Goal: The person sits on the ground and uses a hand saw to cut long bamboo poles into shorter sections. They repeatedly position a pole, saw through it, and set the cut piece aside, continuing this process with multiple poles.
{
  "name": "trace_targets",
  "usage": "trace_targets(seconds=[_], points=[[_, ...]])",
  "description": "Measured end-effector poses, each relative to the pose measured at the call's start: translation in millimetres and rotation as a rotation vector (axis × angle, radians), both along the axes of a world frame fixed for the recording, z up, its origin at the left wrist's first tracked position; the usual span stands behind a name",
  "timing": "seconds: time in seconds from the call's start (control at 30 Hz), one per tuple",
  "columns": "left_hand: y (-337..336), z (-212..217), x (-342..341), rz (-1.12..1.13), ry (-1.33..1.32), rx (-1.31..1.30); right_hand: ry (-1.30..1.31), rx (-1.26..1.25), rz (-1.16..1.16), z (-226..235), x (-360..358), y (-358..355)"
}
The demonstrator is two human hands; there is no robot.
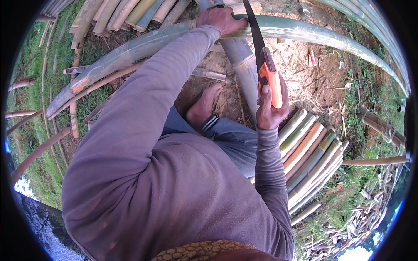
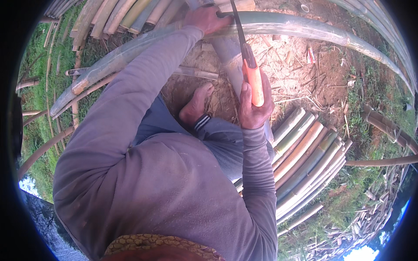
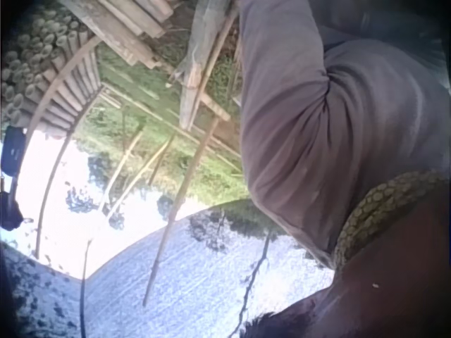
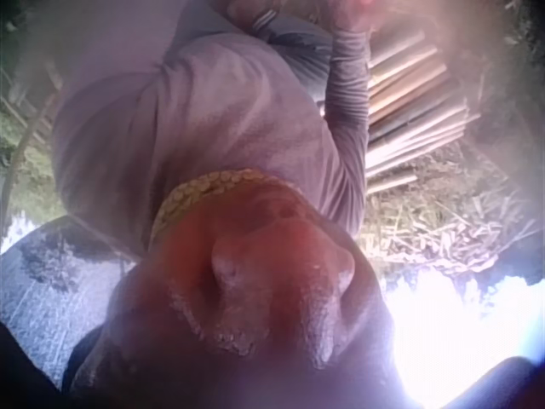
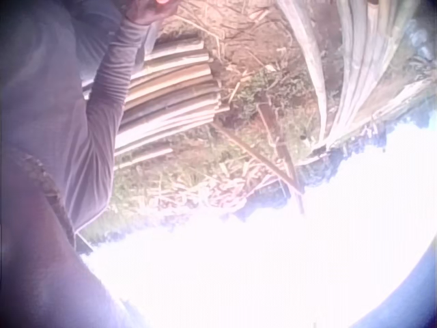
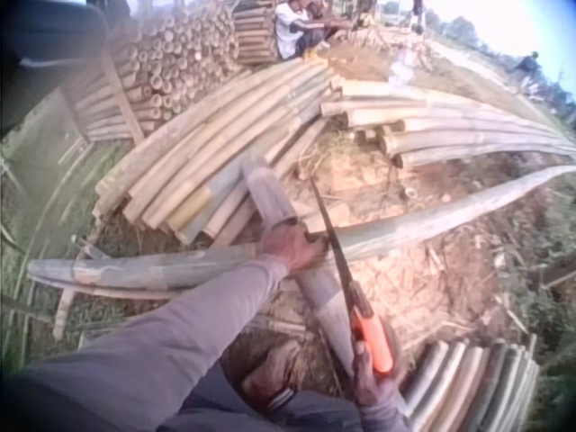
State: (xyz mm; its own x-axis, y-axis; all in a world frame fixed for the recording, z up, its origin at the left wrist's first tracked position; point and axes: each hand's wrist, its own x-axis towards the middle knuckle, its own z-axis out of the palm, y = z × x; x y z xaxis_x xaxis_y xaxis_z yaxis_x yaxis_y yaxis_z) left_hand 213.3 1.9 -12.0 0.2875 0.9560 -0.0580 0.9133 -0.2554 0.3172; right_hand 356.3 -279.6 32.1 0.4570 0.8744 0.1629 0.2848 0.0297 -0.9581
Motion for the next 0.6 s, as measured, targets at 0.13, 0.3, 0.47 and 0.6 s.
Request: trace_targets(seconds=[0.13, 0.3, 0.47, 0.6], points=[[3.2, 0.6, -2.8, -0.026, -0.018, -0.013, 0.052, -0.057, -0.014, 3.9, 1.8, -13.1], [0.2, 12.7, -2.0, -0.008, 0.045, -0.107, 0.022, 0.053, 0.004, -5.9, 10.1, -36.5], [-8.2, 16.2, 4.6, -0.033, 0.072, -0.102, 0.016, 0.081, 0.015, -5.5, 7.3, 74.0], [-2.2, 17.2, 0.6, -0.040, 0.091, -0.069, 0.046, 0.001, -0.014, -1.0, 2.8, 75.2]])
